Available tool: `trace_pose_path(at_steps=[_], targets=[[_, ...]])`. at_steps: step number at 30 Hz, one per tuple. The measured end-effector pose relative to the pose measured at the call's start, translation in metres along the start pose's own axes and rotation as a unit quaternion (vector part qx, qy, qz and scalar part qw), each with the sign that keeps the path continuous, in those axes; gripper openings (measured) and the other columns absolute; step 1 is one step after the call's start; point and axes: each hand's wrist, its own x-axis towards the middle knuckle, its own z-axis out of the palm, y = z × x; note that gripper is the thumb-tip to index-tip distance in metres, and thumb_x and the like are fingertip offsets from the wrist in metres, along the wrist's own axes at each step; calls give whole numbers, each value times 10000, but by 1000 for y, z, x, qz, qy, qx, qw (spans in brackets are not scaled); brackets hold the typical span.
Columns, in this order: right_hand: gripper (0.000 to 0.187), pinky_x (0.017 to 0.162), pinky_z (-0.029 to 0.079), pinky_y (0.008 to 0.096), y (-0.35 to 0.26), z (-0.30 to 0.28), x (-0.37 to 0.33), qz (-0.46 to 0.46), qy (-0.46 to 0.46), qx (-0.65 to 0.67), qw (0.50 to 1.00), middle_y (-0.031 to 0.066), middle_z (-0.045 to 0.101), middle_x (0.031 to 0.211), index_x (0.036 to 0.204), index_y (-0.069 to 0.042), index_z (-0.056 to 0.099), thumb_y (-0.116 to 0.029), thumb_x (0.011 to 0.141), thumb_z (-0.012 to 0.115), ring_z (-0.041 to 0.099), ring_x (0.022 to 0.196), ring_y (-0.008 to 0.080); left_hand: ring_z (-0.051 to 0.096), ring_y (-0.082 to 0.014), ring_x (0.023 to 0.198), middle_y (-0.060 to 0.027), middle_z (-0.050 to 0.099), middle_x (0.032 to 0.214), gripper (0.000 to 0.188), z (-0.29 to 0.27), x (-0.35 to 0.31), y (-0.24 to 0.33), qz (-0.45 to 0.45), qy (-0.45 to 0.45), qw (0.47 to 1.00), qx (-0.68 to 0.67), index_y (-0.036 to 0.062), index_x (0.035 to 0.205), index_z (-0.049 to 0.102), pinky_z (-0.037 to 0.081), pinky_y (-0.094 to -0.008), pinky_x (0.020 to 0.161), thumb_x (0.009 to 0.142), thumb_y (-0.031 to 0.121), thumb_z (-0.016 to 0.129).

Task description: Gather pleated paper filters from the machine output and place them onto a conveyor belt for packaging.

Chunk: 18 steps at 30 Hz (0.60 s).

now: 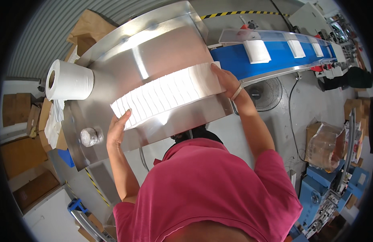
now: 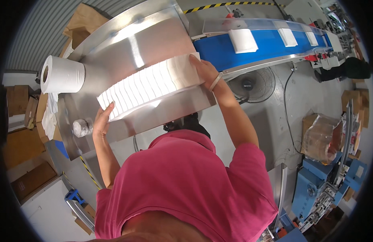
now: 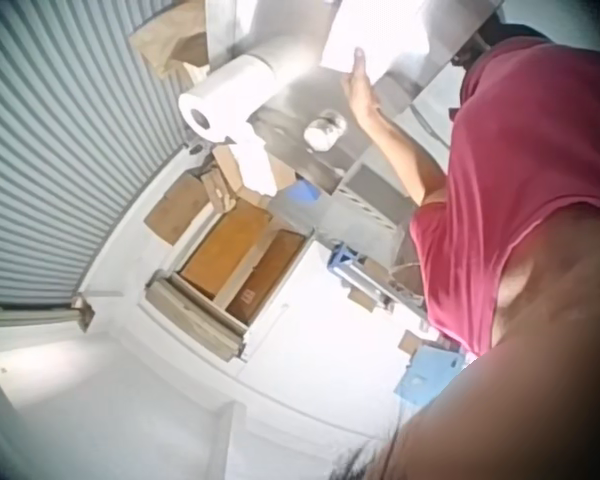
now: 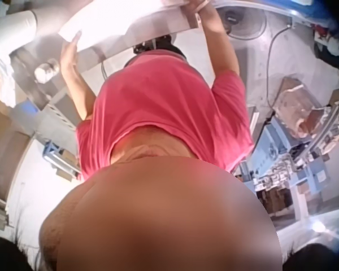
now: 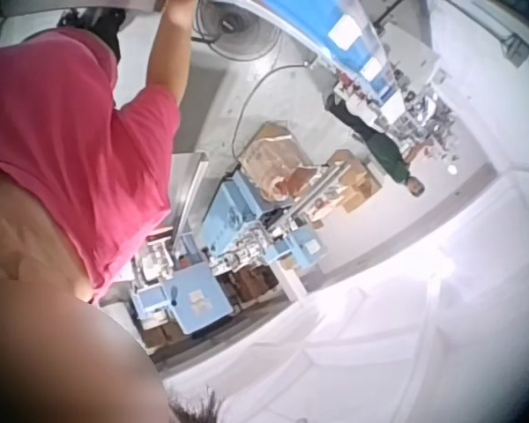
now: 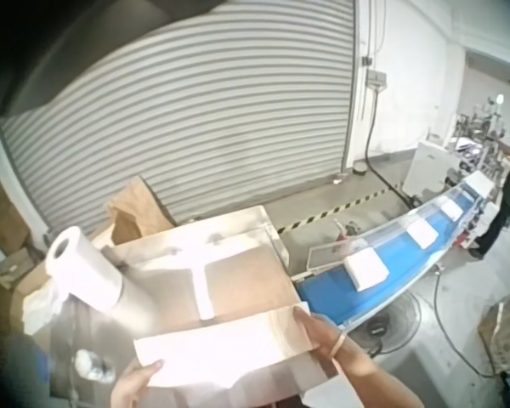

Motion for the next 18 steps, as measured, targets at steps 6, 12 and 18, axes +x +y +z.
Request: trace_pose_path(at_steps=[6, 12, 18], targets=[[420, 742, 489, 297, -22, -2, -14, 4, 19, -412, 911, 94, 610, 888, 1052, 2, 555, -341, 821, 627, 595, 864, 181, 398, -231, 1223, -141, 462, 1289, 763, -1, -3, -1, 4, 2, 1000, 5, -29, 1328, 337, 247, -339, 1038, 759, 312, 713], [512, 786, 483, 296, 4, -27, 10, 33, -115, 174, 977, 111, 598, 1080, 1112, -5, 561, -433, 834, 602, 599, 920, 194, 389, -239, 1231, -156, 455, 1295, 763, 21, -2, 2, 2, -12, 1000, 21, -40, 1323, 341, 233, -345, 1047, 764, 333, 703], [466, 771, 450, 274, -7, 9, -11, -45, -11, -36, 998, 46, 600, 1028, 1123, 9, 559, -379, 867, 577, 571, 894, 136, 381, -241, 1236, -156, 451, 1298, 749, 22, -1, 5, 2, -20, 1000, 21, -52, 1314, 348, 229, -350, 1050, 773, 329, 698]])
